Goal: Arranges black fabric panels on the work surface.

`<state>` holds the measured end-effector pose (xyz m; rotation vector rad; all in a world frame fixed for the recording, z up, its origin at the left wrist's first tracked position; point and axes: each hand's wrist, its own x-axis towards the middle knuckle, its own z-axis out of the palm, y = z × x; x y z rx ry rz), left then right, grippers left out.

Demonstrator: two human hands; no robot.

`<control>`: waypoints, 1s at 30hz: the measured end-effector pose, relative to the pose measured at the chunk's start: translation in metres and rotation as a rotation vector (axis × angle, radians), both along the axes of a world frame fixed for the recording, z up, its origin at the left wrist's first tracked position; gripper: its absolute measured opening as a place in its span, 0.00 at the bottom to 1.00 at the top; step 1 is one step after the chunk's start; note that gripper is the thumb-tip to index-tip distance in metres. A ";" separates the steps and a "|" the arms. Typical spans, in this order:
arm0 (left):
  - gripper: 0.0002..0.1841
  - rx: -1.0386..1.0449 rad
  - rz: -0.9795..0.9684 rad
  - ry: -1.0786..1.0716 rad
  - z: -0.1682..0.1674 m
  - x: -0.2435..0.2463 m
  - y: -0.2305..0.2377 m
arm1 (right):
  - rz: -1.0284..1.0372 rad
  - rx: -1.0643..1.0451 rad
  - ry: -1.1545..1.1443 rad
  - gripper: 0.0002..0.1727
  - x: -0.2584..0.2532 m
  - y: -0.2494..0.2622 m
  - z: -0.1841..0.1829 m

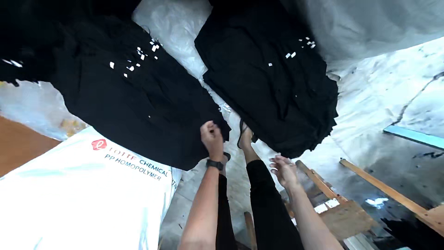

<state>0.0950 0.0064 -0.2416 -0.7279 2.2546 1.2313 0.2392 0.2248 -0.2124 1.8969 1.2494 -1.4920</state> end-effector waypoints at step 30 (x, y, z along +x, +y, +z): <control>0.32 -0.011 0.235 0.036 -0.003 0.018 -0.194 | 1.393 0.052 0.267 0.21 -0.142 -0.259 -0.066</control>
